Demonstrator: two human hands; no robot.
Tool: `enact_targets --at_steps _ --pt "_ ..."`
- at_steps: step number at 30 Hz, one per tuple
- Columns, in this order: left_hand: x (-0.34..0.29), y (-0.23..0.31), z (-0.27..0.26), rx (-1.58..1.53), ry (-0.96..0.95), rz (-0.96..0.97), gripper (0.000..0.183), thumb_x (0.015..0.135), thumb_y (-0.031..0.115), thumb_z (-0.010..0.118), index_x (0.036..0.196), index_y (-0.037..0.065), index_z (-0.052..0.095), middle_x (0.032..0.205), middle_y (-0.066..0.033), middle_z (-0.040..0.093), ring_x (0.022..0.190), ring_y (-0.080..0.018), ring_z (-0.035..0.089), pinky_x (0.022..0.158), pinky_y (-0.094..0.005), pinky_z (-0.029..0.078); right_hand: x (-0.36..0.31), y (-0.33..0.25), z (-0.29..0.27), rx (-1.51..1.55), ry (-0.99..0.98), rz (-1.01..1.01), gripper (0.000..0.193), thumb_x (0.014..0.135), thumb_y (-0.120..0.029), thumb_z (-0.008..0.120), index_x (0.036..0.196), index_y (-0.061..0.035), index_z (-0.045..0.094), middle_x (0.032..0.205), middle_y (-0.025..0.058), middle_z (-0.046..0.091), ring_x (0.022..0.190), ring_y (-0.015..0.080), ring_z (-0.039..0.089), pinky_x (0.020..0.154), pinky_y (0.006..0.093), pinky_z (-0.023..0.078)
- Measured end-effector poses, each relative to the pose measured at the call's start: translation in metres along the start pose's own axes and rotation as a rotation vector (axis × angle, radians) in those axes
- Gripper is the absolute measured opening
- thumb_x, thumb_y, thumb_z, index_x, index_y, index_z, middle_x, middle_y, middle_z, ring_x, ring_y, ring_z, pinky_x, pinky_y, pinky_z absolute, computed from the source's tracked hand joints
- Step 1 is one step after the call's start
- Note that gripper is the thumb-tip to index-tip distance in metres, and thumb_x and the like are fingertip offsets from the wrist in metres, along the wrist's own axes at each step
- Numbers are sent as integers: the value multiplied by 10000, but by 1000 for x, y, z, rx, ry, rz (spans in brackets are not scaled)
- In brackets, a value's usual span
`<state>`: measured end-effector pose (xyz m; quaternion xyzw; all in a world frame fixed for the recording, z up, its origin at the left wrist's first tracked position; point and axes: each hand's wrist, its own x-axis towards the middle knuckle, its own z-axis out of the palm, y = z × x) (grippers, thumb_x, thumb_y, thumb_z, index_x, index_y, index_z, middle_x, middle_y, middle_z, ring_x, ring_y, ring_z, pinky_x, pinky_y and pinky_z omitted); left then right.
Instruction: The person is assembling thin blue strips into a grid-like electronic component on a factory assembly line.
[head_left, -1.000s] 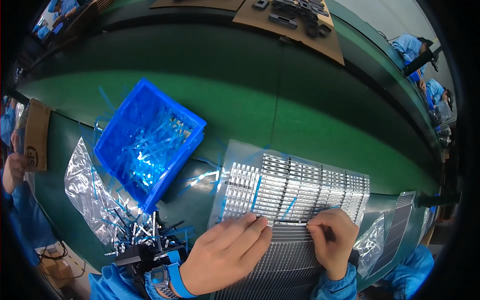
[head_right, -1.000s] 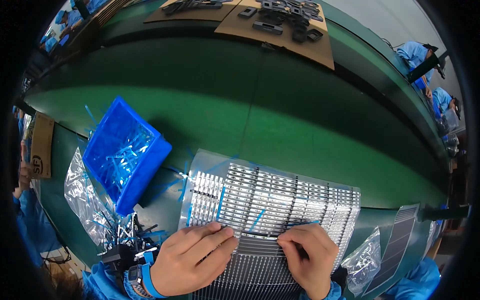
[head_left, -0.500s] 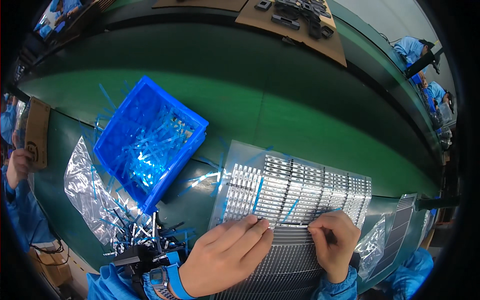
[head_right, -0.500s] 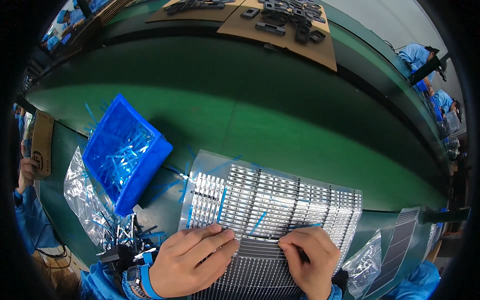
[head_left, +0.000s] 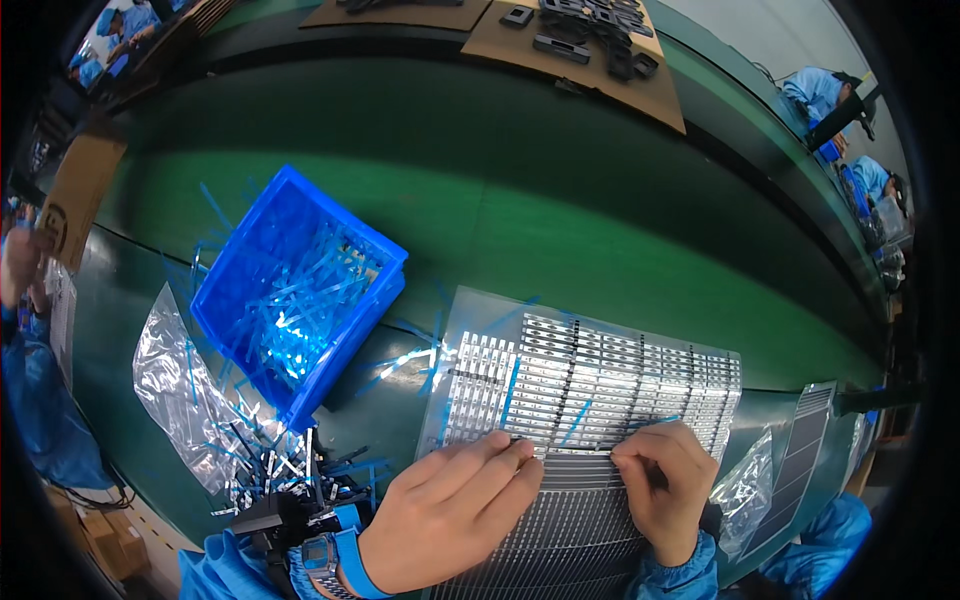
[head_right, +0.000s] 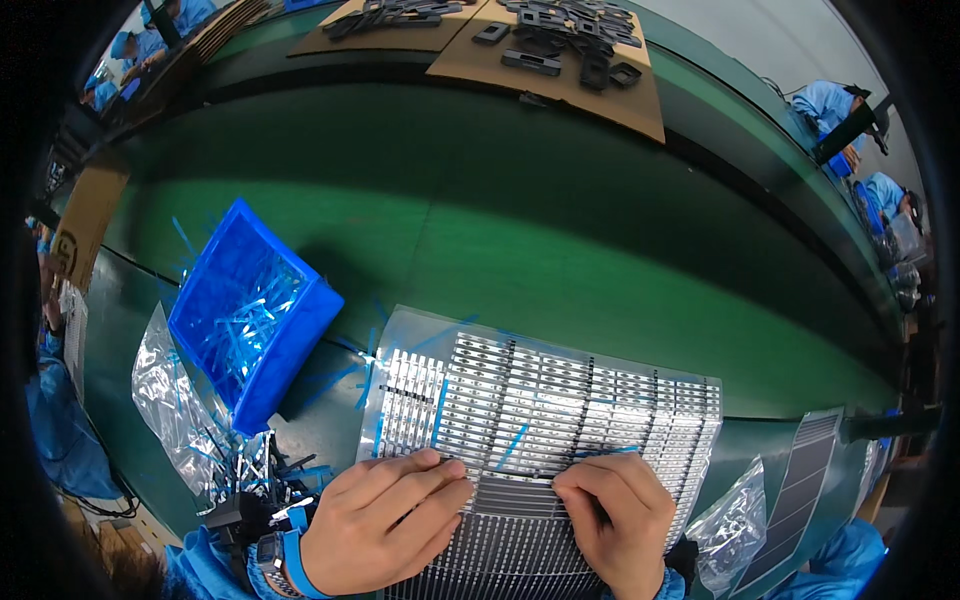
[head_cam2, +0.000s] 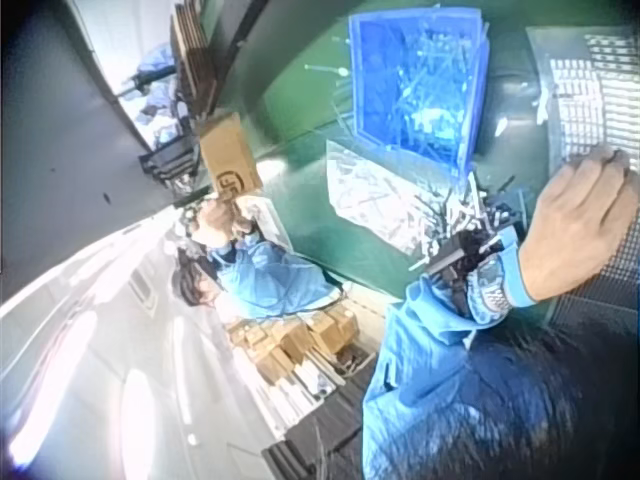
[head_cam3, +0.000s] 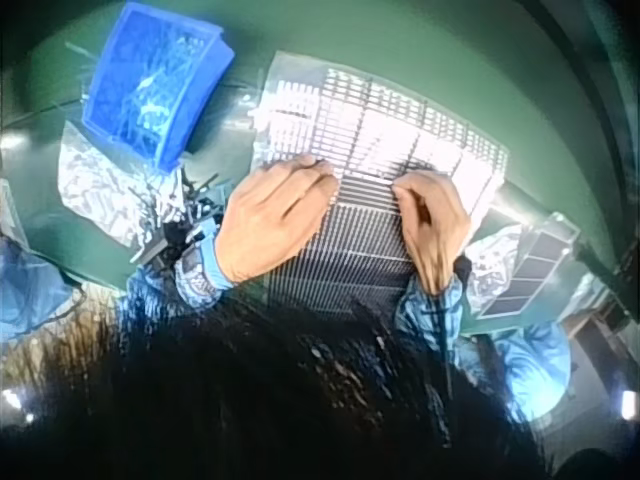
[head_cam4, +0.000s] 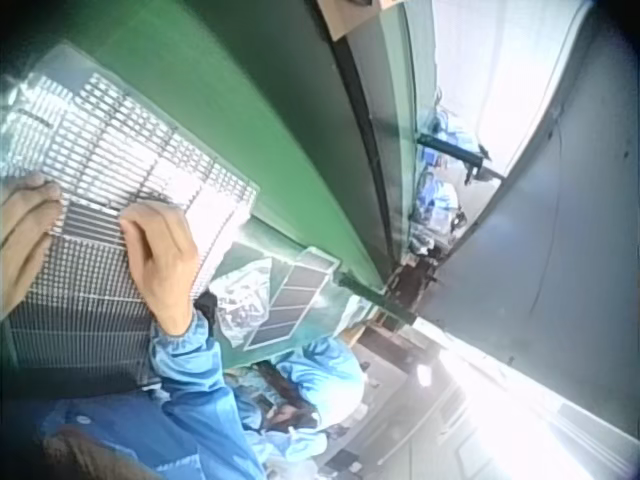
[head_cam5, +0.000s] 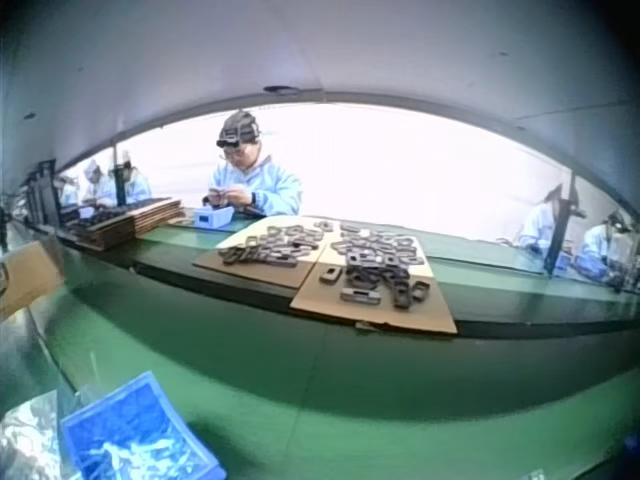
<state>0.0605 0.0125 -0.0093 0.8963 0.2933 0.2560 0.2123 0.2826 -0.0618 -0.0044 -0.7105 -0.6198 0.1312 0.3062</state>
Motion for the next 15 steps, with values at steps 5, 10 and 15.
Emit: enact_targets --at_steps 5,10,15 --pt "5 2 -7 12 -32 14 341 805 101 741 1137 32 706 1134 -75 682 1098 -244 662 875 -353 537 0 -2 -2 -8 -4 14 146 783 44 795 880 -25 709 864 84 695 735 202 658 584 292 511" --pt "11 7 -13 44 -91 17 402 800 98 735 1198 44 710 1146 -67 678 1074 -239 659 865 -358 532 0 -1 -2 1 -4 18 150 777 43 799 881 -27 717 873 83 700 733 202 659 594 291 512" --pt "5 5 -3 70 -67 2 482 814 85 701 1295 86 705 1164 -47 666 1072 -225 644 850 -342 500 3 2 -5 45 -40 1 166 769 38 806 896 -34 728 882 82 706 747 213 668 605 303 520"
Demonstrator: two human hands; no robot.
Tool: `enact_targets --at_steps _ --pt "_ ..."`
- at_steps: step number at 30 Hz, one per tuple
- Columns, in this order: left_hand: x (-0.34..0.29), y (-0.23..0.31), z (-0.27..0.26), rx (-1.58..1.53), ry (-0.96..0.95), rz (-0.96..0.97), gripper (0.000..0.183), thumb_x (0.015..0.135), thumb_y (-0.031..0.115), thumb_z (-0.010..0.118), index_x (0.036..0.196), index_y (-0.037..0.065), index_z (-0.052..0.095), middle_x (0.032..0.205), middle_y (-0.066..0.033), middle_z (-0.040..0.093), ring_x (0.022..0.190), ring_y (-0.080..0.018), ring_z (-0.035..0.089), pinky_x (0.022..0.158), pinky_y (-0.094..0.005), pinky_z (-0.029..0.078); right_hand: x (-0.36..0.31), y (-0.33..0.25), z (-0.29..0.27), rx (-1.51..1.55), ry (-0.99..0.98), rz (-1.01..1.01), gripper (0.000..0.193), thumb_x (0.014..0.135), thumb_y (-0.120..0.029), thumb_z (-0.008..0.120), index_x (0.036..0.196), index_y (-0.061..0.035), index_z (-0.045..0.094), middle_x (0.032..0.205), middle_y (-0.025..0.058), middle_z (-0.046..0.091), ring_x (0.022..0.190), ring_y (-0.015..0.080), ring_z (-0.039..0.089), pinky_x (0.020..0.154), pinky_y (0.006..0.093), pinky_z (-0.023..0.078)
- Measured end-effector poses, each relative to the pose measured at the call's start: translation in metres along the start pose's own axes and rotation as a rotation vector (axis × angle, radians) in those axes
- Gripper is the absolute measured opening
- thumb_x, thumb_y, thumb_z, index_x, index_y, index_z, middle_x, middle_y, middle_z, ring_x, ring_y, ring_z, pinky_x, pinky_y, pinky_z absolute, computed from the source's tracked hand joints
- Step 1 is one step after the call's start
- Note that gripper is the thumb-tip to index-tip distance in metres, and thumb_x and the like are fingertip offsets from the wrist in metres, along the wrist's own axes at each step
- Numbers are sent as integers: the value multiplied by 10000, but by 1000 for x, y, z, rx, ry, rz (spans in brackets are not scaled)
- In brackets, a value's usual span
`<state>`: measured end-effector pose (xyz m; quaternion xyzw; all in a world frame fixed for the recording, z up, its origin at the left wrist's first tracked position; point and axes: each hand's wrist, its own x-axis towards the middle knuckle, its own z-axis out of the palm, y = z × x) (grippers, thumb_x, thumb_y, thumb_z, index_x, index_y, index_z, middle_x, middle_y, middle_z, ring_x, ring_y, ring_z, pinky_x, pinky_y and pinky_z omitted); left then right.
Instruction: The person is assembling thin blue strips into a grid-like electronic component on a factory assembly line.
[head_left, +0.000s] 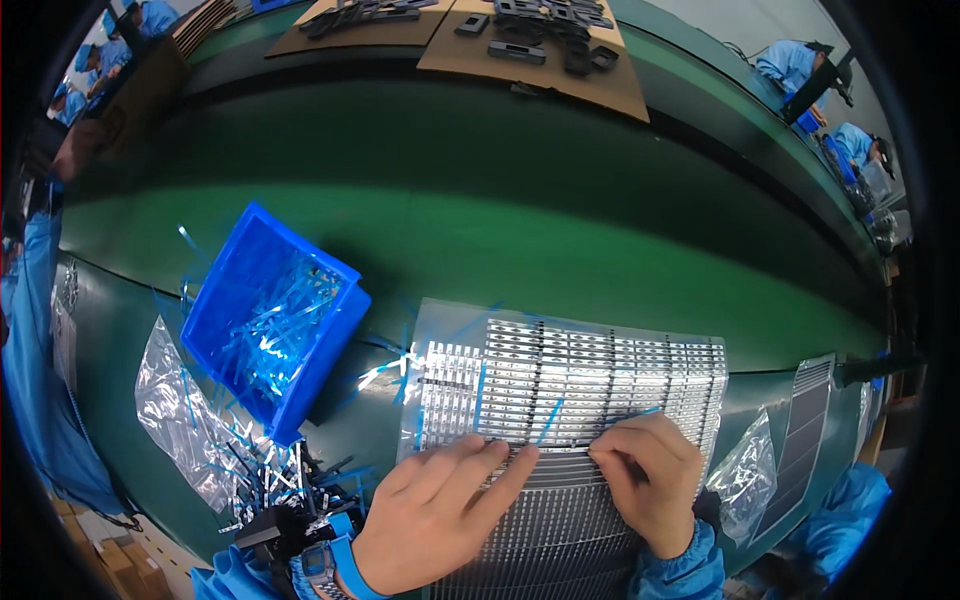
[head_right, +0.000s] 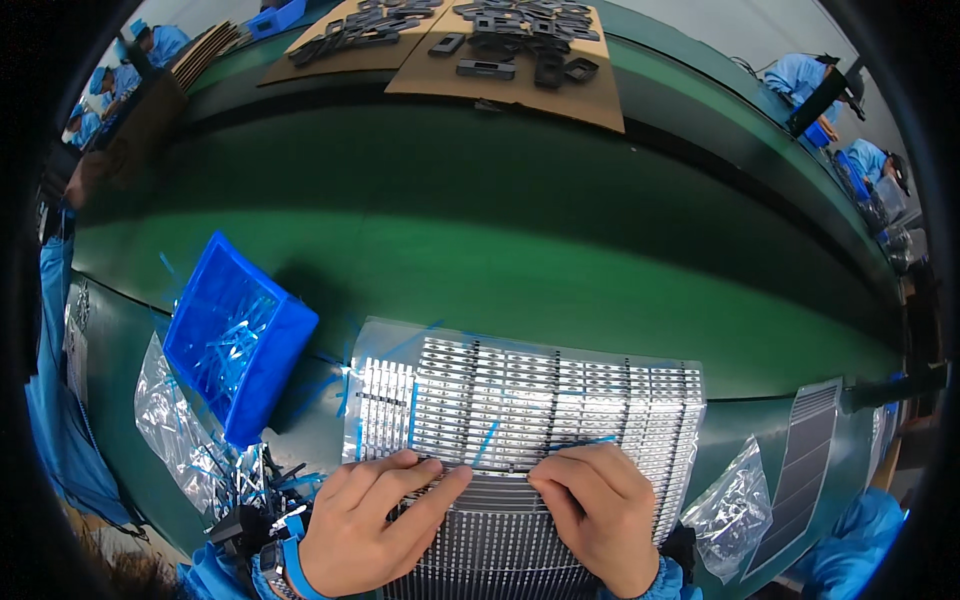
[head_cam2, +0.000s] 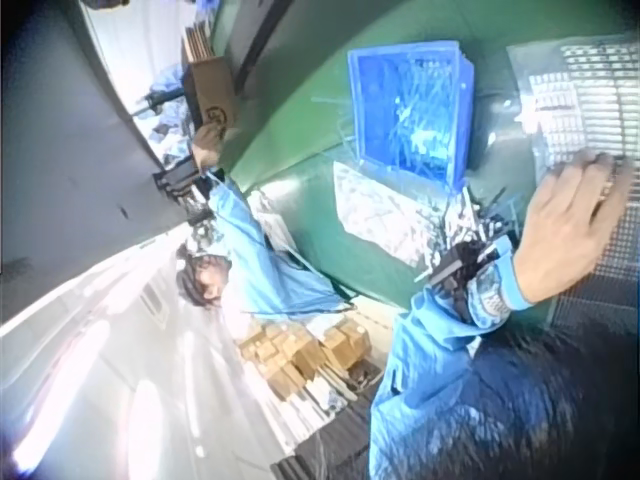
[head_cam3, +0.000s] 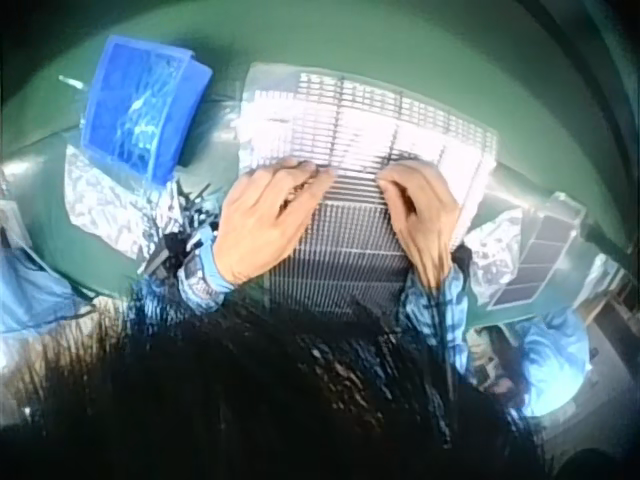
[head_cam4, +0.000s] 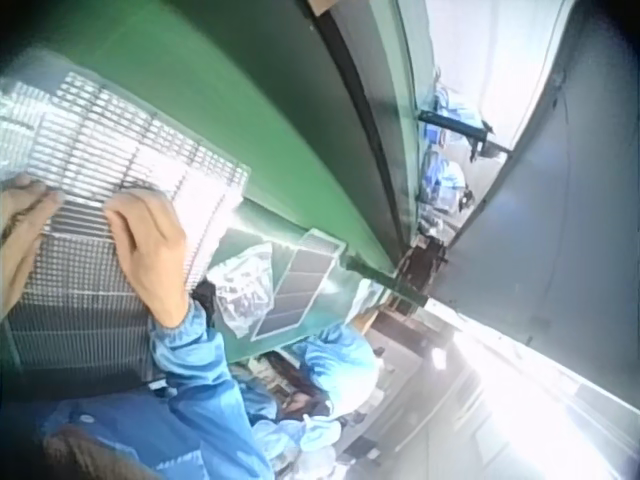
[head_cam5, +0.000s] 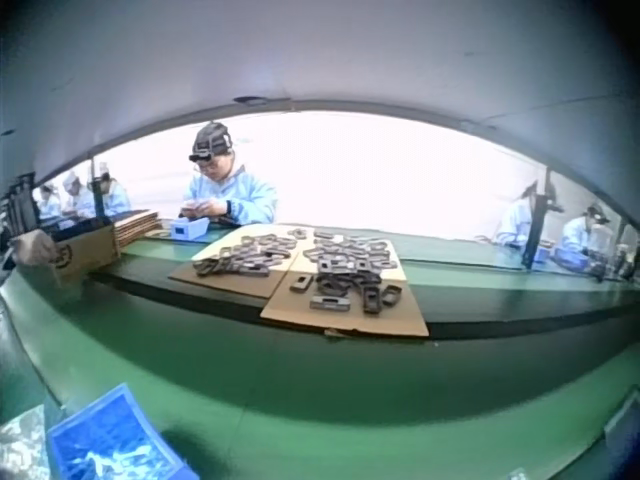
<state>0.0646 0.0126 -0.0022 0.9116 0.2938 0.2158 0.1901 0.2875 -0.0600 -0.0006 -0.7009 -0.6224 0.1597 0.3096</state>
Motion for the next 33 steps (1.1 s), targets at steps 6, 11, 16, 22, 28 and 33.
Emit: enact_targets --at_steps 6,11,16,22,28,33 --pt "-4 -1 2 161 -44 28 449 826 134 642 1266 129 732 1197 -6 669 1115 -165 653 839 -282 497 -2 1 -1 36 14 -3 164 773 28 809 899 -46 734 886 79 712 777 231 677 640 319 533" --pt "-6 -1 6 188 -73 20 535 834 142 621 1362 181 697 1187 10 644 1094 -151 639 836 -287 463 -1 4 -1 34 -21 -30 173 812 -18 814 963 -49 736 937 69 719 815 252 684 688 351 557" --pt "3 15 -11 169 -180 -38 559 803 77 683 1358 146 682 1140 -28 652 1055 -207 633 827 -338 481 -1 3 0 49 -16 -28 163 819 -21 809 962 -47 734 933 75 714 821 261 688 697 359 564" --pt "-5 4 11 263 -61 34 559 840 144 611 1388 233 678 1156 3 621 1077 -163 633 845 -291 465 -2 4 0 56 -1 -32 148 831 -22 798 962 -44 734 932 81 711 828 265 691 706 365 570" --pt "-5 11 7 331 -104 29 584 846 146 598 1419 245 651 1135 -8 612 1050 -173 624 835 -299 464 -4 2 -2 172 -1 68 164 842 -22 800 991 -31 734 889 87 709 756 218 693 644 337 562" --pt "-6 10 13 261 -96 18 689 741 97 639 1405 278 669 1153 -60 617 1053 -269 619 848 -399 462 -2 -1 4 215 68 127 185 829 -48 829 984 -36 728 791 73 671 642 145 626 564 269 506"
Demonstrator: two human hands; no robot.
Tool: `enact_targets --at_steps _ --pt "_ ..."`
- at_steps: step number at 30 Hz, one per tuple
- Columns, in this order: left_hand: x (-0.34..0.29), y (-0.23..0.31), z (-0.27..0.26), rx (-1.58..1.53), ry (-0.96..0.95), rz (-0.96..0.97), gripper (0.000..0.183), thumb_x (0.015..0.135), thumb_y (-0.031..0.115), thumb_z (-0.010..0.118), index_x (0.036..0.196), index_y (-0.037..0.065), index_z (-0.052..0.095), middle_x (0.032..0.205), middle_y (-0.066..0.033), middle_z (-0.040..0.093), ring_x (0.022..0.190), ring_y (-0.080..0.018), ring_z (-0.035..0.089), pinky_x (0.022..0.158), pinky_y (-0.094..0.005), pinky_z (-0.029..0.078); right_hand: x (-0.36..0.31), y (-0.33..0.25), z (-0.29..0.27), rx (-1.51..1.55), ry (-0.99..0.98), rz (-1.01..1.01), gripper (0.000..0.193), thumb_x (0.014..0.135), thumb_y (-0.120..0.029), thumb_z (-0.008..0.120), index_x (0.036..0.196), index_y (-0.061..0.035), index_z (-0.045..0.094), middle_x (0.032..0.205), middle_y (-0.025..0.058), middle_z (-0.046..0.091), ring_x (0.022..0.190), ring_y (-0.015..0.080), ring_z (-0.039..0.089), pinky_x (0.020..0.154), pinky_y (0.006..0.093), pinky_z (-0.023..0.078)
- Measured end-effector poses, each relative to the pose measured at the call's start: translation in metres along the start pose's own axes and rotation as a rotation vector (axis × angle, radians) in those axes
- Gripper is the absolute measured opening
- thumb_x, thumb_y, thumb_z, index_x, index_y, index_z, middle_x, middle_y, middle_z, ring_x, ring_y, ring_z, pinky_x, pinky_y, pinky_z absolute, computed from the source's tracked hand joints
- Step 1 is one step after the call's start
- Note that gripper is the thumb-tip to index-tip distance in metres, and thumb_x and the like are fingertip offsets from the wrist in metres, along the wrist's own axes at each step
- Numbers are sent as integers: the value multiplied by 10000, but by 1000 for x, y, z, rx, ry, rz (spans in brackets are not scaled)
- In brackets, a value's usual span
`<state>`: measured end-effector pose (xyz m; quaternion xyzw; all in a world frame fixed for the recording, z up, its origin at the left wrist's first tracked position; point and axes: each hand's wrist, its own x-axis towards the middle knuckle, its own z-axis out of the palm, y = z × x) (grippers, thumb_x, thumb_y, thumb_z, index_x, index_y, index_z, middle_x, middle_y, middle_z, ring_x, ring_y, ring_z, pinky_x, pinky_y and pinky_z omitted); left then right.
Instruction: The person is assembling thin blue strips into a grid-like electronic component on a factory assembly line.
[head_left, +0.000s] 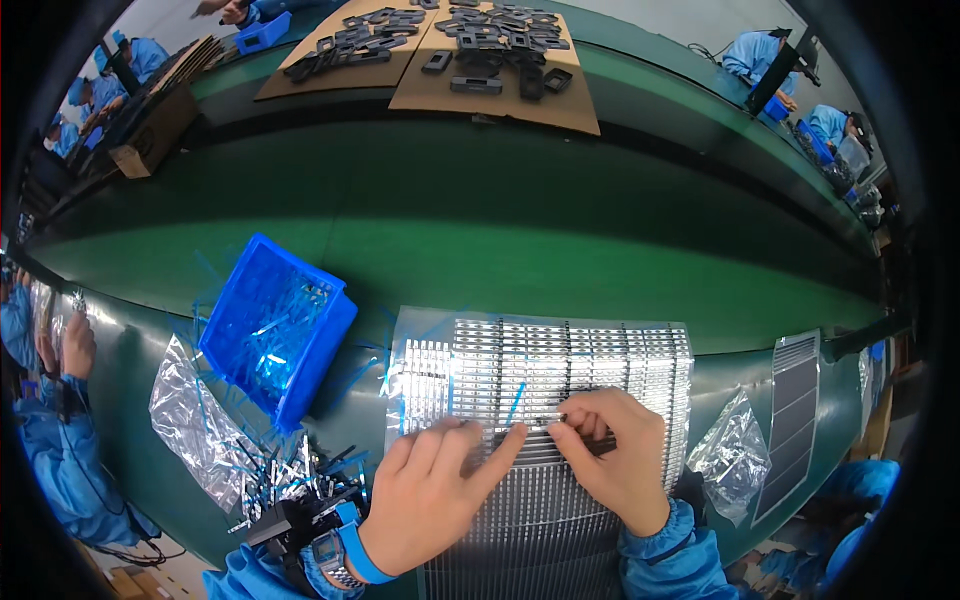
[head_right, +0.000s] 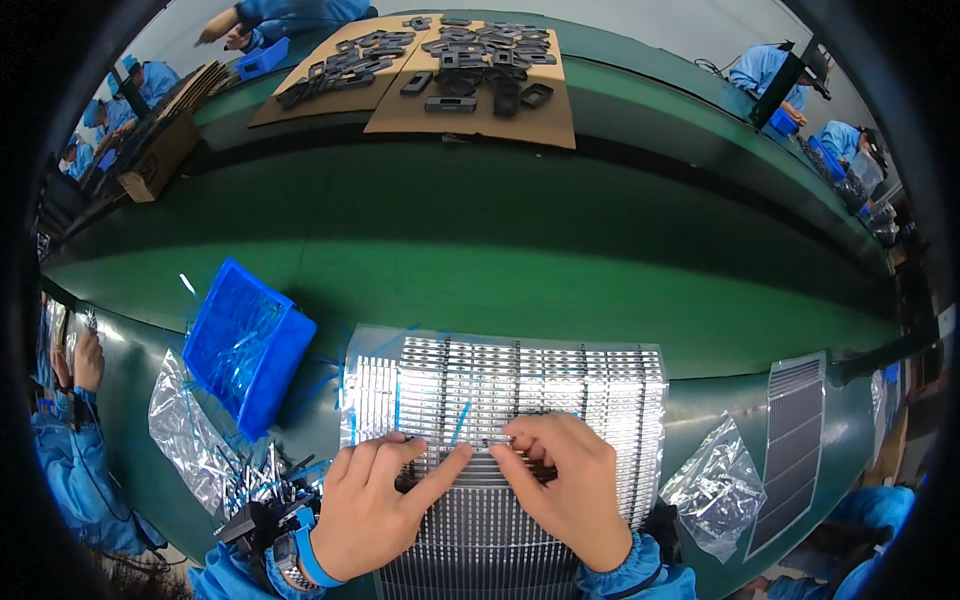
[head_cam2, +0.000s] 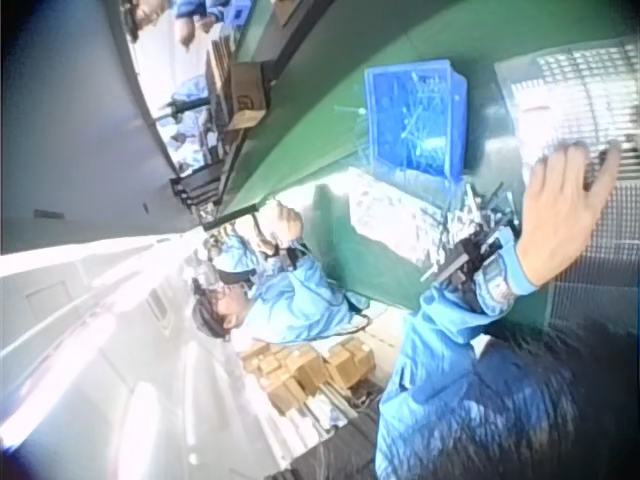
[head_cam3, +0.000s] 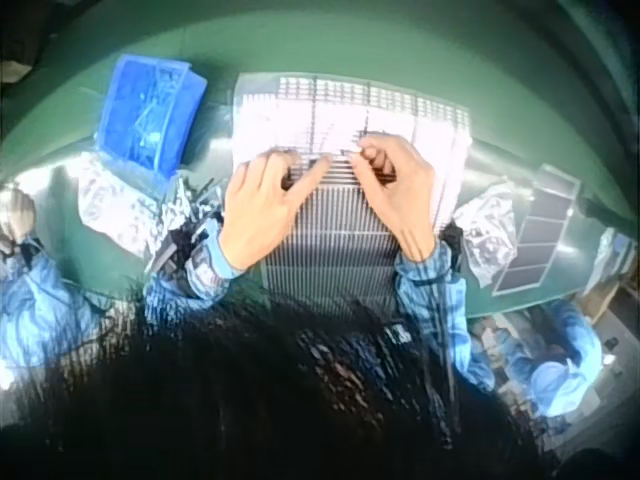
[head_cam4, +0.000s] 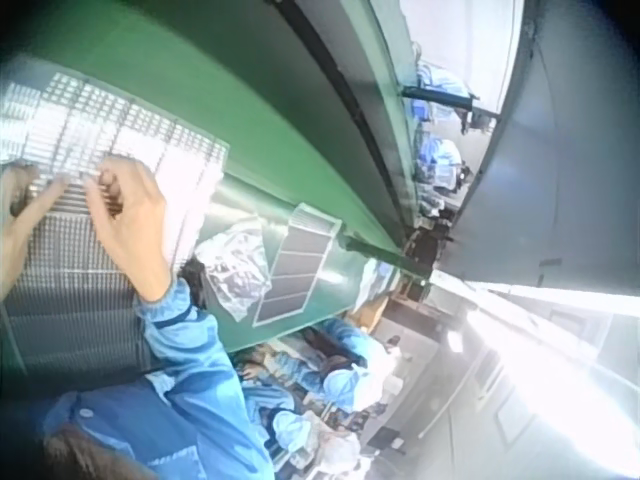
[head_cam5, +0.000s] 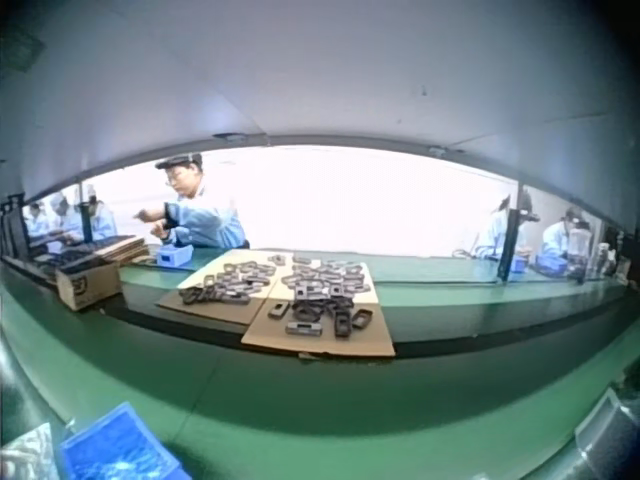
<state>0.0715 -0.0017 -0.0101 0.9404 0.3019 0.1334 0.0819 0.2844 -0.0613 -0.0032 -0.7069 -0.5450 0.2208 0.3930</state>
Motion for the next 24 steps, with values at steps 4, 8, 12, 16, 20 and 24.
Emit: enact_targets --at_steps 4,8,12,16,20,24 --pt "1 -1 -3 0 8 10 688 746 80 635 1408 265 664 1157 -68 619 1056 -271 621 842 -396 465 4 4 4 -6 50 -51 167 820 -31 825 953 -39 723 765 51 663 611 118 583 541 256 463" --pt "-1 -3 -5 -24 39 20 640 774 82 634 1400 211 666 1146 -79 614 1026 -267 620 832 -389 470 5 10 9 107 71 -66 174 813 3 798 964 -34 718 752 39 661 588 99 535 536 249 434" --pt "-6 2 -5 -28 23 8 597 781 74 647 1373 143 668 1158 -107 606 1041 -281 614 855 -407 493 0 15 12 122 76 -46 203 806 11 774 993 -43 716 730 17 658 595 90 538 558 257 444" --pt "-14 8 -18 -178 106 93 535 800 50 660 1334 51 659 1334 -175 597 1265 -373 583 1032 -474 503 -7 29 5 146 110 -58 187 791 34 769 961 -18 710 739 38 662 616 101 571 570 251 451" --pt "-40 -1 -57 -292 87 93 420 840 53 708 1260 31 693 1366 -166 618 1359 -394 548 1099 -475 484 -2 26 8 137 95 -72 160 797 53 758 937 10 694 739 52 651 626 109 572 571 253 448" --pt "-76 -23 -90 -267 163 -158 314 837 66 757 1151 52 748 1118 -142 716 1115 -356 672 950 -446 555 0 20 8 131 109 -130 140 803 56 753 917 23 680 731 61 628 621 111 555 571 256 440"
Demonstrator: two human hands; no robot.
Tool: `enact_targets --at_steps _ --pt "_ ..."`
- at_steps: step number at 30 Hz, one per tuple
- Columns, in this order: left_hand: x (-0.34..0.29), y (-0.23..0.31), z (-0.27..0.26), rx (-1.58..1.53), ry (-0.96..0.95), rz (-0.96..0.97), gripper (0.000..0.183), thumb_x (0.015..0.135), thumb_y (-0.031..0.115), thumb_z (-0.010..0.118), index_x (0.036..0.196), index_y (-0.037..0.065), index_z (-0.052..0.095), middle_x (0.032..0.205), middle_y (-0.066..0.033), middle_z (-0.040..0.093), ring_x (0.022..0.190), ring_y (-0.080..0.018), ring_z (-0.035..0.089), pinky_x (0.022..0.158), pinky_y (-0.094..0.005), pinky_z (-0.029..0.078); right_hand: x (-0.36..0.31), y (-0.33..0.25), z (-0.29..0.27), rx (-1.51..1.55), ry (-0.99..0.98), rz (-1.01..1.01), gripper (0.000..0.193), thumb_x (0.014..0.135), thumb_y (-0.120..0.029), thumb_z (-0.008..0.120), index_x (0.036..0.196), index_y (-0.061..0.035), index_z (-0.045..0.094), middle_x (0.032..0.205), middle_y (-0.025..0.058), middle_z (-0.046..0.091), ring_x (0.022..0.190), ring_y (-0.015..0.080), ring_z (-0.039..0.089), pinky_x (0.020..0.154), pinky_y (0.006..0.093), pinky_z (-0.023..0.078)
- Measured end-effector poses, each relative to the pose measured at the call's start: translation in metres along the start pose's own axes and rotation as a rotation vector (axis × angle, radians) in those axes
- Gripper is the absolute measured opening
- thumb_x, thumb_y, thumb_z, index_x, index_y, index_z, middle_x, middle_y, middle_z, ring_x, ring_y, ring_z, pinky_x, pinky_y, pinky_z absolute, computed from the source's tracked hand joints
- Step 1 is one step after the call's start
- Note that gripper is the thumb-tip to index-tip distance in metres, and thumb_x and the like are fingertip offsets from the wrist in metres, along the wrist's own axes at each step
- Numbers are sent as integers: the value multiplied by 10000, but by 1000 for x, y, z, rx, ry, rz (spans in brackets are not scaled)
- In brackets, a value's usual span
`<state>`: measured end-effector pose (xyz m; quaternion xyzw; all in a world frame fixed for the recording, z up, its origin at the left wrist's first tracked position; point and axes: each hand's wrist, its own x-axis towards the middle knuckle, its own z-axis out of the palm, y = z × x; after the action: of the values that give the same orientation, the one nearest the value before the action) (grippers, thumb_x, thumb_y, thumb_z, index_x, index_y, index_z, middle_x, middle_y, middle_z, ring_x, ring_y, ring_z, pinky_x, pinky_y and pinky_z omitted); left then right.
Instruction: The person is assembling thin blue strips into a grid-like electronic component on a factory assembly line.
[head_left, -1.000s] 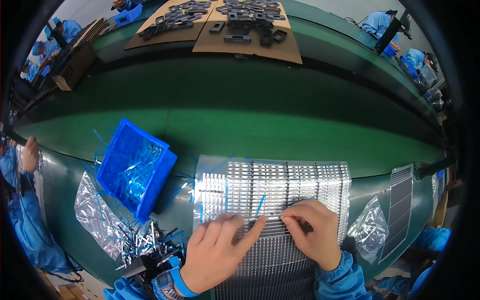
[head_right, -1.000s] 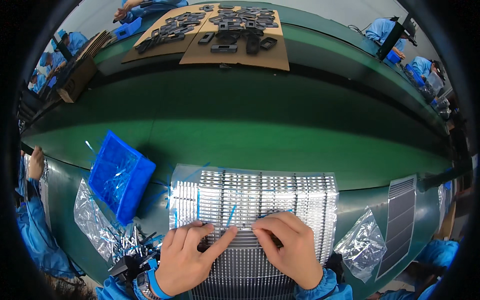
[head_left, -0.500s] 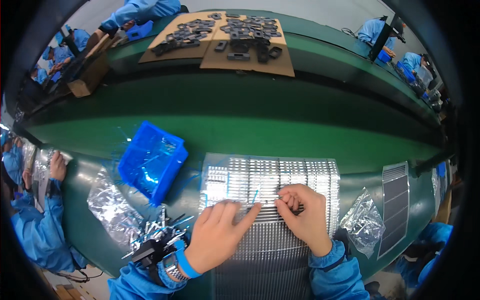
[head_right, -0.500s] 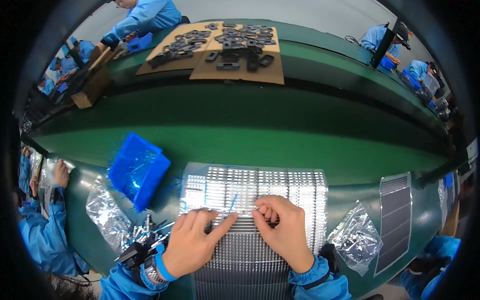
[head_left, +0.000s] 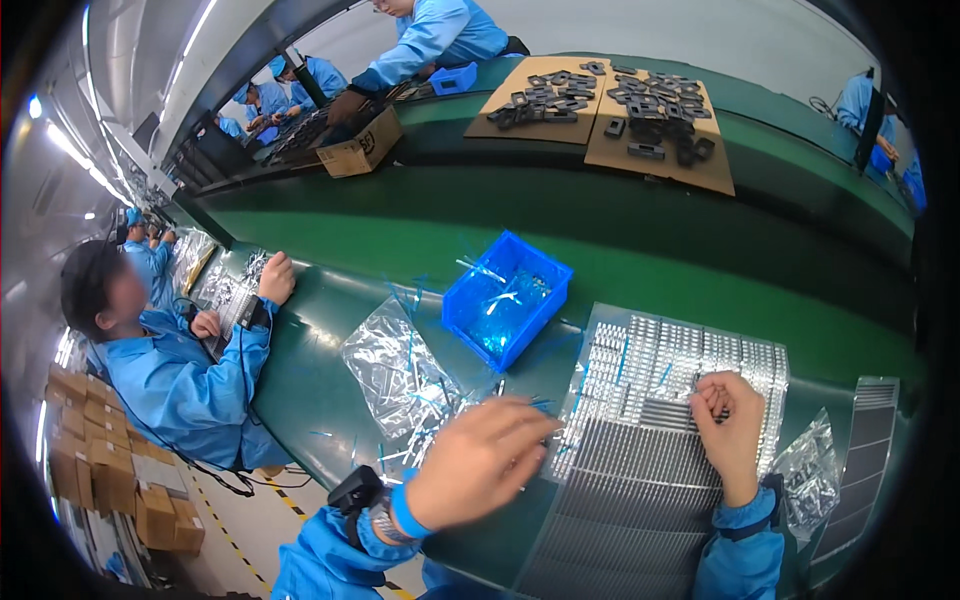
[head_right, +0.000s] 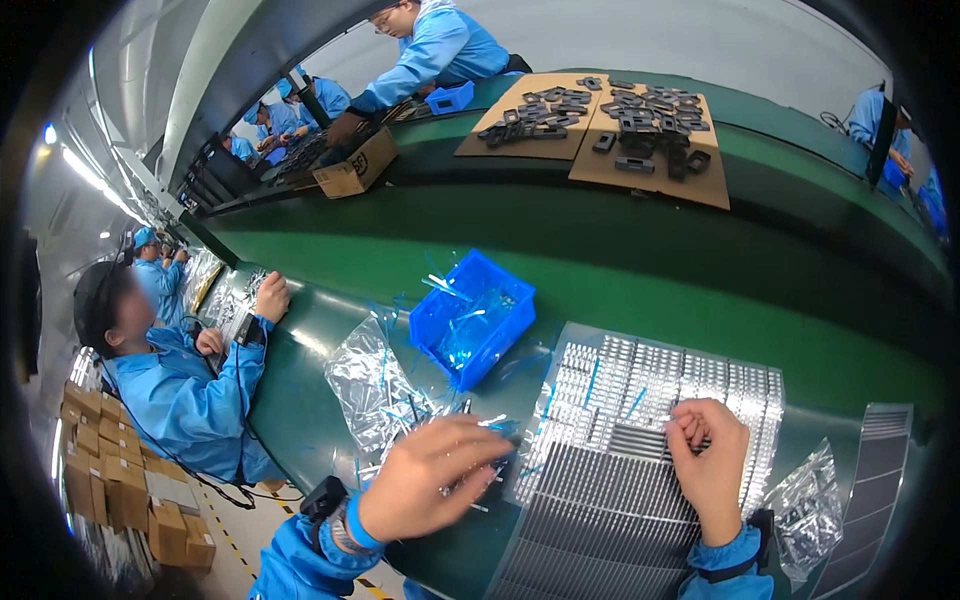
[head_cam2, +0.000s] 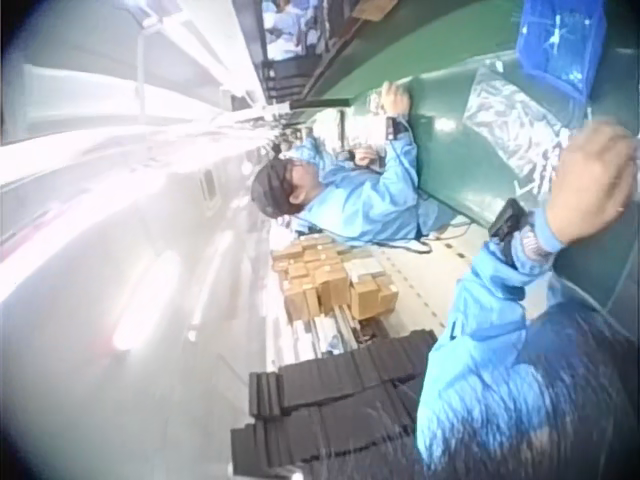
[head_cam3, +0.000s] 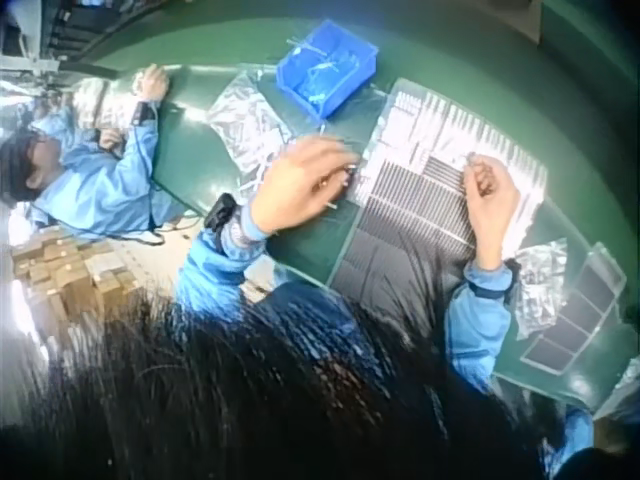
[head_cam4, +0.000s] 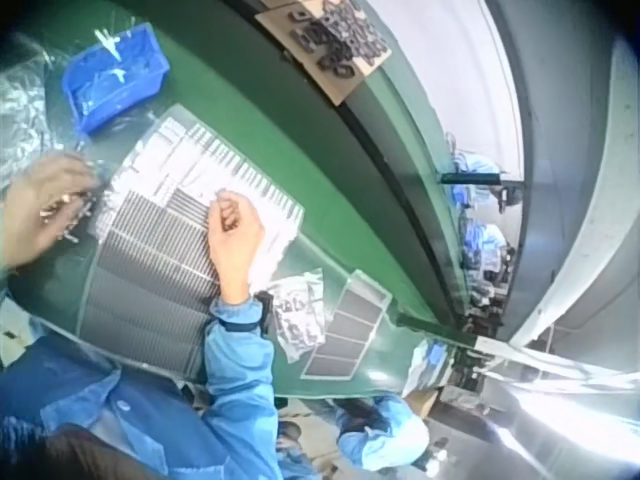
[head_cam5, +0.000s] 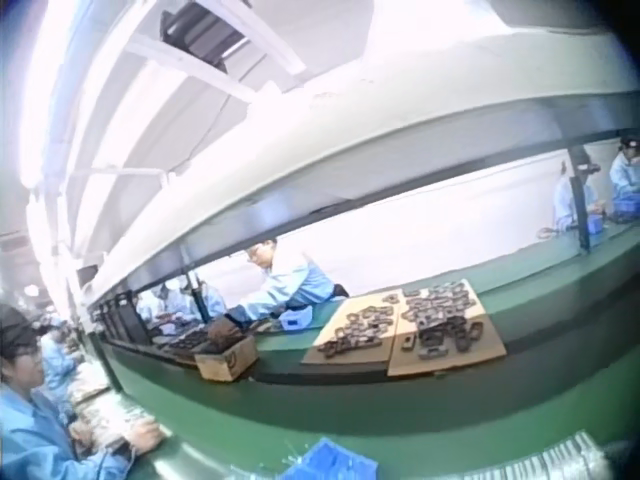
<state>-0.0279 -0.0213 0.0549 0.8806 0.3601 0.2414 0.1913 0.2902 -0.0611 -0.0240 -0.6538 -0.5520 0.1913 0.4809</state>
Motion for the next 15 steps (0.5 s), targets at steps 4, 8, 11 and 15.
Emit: enact_targets --at_steps 4,8,11,15 --pt "-21 -31 -17 260 17 -150 222 833 133 787 1048 81 775 933 -99 725 897 -305 670 786 -408 548 1 1 1 -16 -1 -14 130 810 61 745 921 20 691 738 65 634 623 116 554 573 260 438" --pt "-27 -32 -8 368 -26 -182 190 835 157 788 1018 107 780 898 -69 712 859 -283 659 757 -405 536 0 3 1 -17 4 -21 128 807 59 748 916 13 699 746 65 642 624 116 554 572 259 434" --pt "-31 -40 0 384 -20 -135 155 830 147 784 982 114 776 875 -48 704 841 -270 656 734 -412 527 -1 1 1 -12 10 -21 125 801 63 748 904 9 702 753 66 649 619 121 555 573 262 433" --pt "-33 -46 4 430 -37 -119 108 817 120 781 922 113 758 851 -41 700 818 -269 656 714 -419 520 -3 0 2 -22 16 -32 126 791 67 747 889 0 705 754 66 652 619 127 557 574 271 434"
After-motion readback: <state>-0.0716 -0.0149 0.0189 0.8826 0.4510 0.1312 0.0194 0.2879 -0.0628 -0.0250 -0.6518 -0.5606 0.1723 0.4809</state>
